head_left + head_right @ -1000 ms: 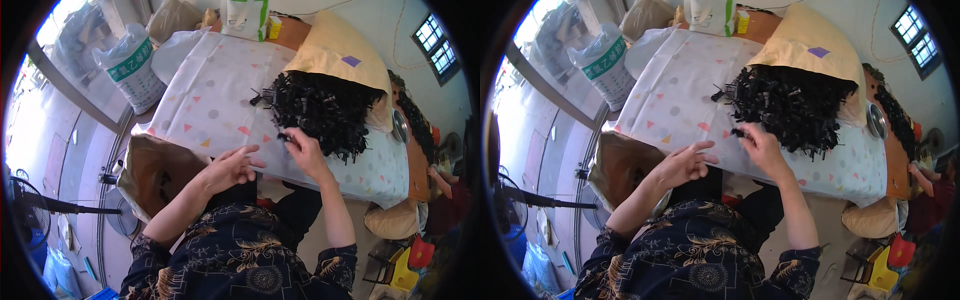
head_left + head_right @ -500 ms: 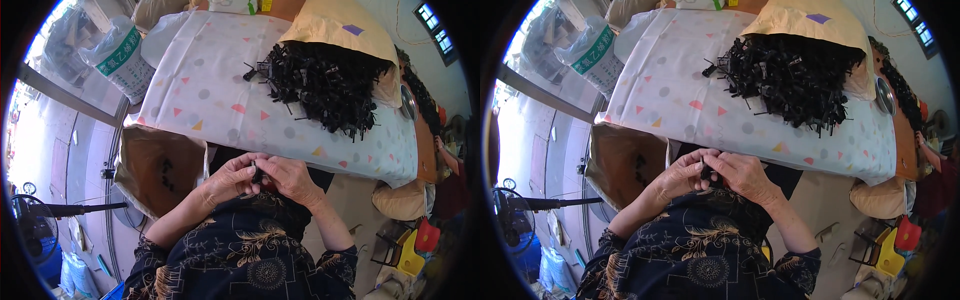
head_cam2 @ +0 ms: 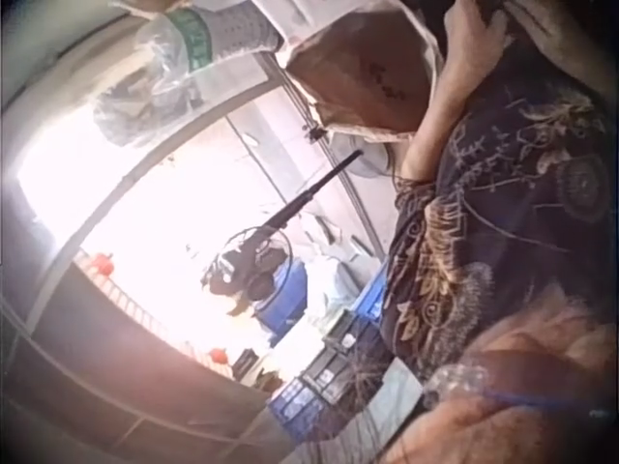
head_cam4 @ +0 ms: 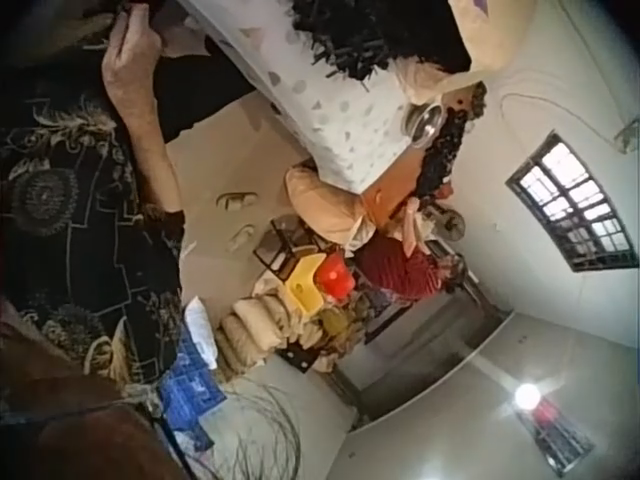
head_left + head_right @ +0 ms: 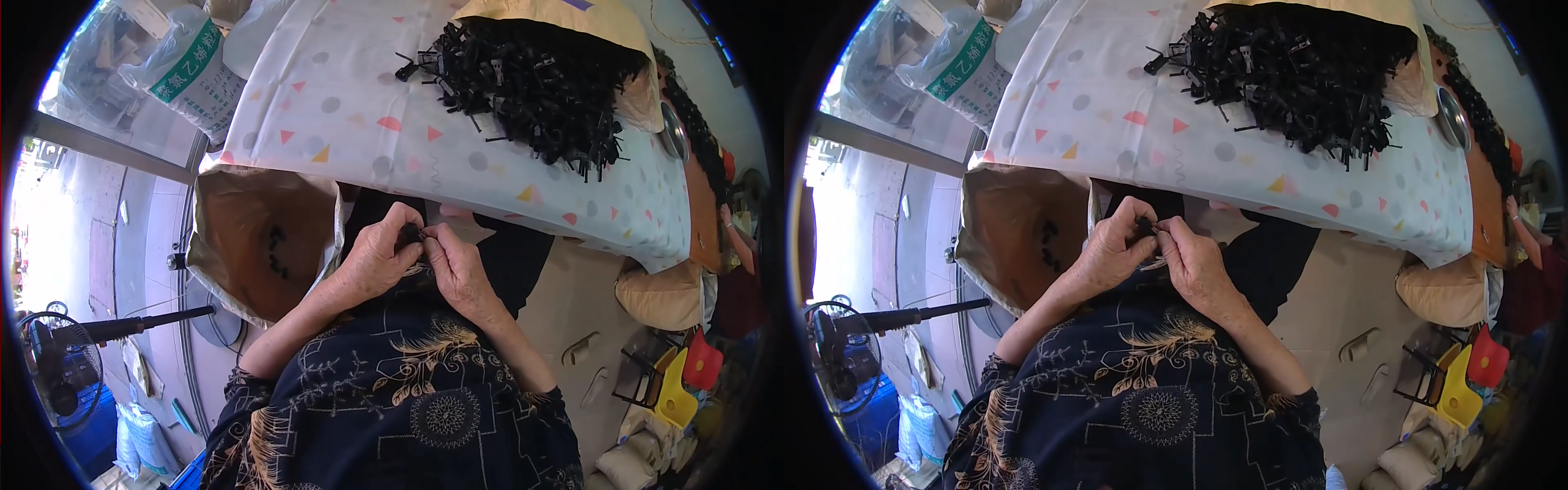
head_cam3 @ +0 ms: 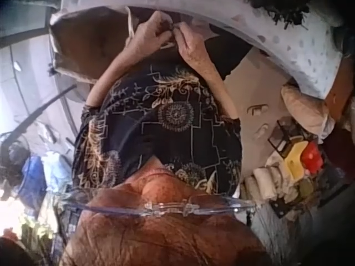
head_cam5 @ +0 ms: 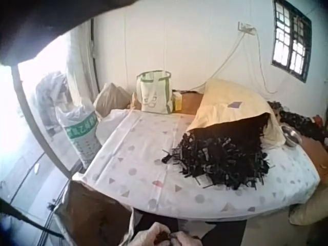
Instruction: Assemble small black plastic components at a manufacturing workstation.
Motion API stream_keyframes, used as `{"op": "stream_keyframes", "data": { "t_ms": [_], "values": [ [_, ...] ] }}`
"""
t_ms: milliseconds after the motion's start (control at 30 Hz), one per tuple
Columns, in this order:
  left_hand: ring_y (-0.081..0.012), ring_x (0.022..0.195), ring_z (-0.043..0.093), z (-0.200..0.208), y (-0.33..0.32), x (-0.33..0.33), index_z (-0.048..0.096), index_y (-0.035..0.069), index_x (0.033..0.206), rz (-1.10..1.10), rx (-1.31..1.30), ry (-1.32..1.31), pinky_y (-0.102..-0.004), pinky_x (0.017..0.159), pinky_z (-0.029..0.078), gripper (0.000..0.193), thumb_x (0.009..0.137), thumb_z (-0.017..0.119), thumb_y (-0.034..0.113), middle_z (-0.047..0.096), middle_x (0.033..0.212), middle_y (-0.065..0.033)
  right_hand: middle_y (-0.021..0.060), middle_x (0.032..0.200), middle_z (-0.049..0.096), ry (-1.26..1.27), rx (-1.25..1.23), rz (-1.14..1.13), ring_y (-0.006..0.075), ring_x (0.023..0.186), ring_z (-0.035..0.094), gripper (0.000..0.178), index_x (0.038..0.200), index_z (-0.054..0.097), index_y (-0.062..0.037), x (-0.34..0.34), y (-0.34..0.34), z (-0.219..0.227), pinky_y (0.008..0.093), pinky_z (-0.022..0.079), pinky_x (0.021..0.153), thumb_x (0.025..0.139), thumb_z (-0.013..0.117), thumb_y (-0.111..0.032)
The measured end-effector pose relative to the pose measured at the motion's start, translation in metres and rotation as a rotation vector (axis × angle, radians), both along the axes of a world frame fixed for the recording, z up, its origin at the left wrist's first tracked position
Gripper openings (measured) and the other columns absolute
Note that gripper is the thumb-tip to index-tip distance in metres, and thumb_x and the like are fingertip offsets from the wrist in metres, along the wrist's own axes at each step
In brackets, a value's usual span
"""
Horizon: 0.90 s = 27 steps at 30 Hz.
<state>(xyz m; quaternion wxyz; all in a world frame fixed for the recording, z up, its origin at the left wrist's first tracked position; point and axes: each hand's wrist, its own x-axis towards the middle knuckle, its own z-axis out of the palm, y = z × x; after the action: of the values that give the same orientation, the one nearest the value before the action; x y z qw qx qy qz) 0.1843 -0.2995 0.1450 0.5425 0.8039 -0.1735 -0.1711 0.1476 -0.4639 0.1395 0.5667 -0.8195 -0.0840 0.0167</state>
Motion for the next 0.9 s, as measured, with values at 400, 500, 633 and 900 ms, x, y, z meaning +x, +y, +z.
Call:
{"op": "stream_keyframes", "data": {
  "t_ms": [400, 500, 633, 900],
  "values": [
    [-0.0400, 0.076, 0.060, 0.000, -0.005, -0.002, 0.044, 0.003, 0.105, -0.043, 0.144, -0.259, -0.0448, 0.062, 0.048, 0.029, 0.080, 0.059, 0.003, 0.058, 0.088, -0.0189, 0.0203, 0.070, 0.059, -0.008, -0.030, -0.050, 0.0396, 0.067, 0.061, 0.012, 0.100, 0.055, -0.0041, 0.001, 0.006, -0.012, 0.0419, 0.045, 0.055, 0.096, 0.049, -0.013],
    [-0.0384, 0.072, 0.059, -0.003, -0.008, -0.001, 0.046, 0.004, 0.103, 0.010, 0.214, -0.382, -0.0446, 0.060, 0.049, 0.027, 0.079, 0.058, 0.004, 0.056, 0.089, -0.0159, 0.0214, 0.071, 0.058, 0.008, -0.029, -0.104, 0.0414, 0.068, 0.060, 0.011, 0.101, 0.055, -0.0047, 0.002, 0.009, -0.016, 0.0417, 0.045, 0.055, 0.096, 0.049, -0.014],
    [-0.0351, 0.070, 0.059, -0.007, -0.009, 0.001, 0.046, 0.004, 0.107, 0.041, 0.132, -0.439, -0.0406, 0.059, 0.049, 0.028, 0.082, 0.058, 0.004, 0.058, 0.091, -0.0151, 0.0195, 0.074, 0.060, -0.065, 0.008, -0.115, 0.0369, 0.063, 0.062, 0.015, 0.103, 0.054, -0.0033, 0.007, 0.008, -0.016, 0.0419, 0.046, 0.055, 0.097, 0.049, -0.016],
    [-0.0084, 0.072, 0.053, 0.020, 0.014, 0.011, 0.049, 0.009, 0.119, 0.115, -1.054, 0.663, -0.0212, 0.059, 0.041, 0.029, 0.092, 0.046, 0.002, 0.058, 0.097, -0.0063, 0.0048, 0.083, 0.063, 0.232, 0.615, -0.032, 0.0050, 0.055, 0.051, 0.014, 0.104, 0.056, -0.0036, 0.010, -0.003, -0.009, 0.0158, 0.040, 0.047, 0.097, 0.053, -0.015]
  ]
}}
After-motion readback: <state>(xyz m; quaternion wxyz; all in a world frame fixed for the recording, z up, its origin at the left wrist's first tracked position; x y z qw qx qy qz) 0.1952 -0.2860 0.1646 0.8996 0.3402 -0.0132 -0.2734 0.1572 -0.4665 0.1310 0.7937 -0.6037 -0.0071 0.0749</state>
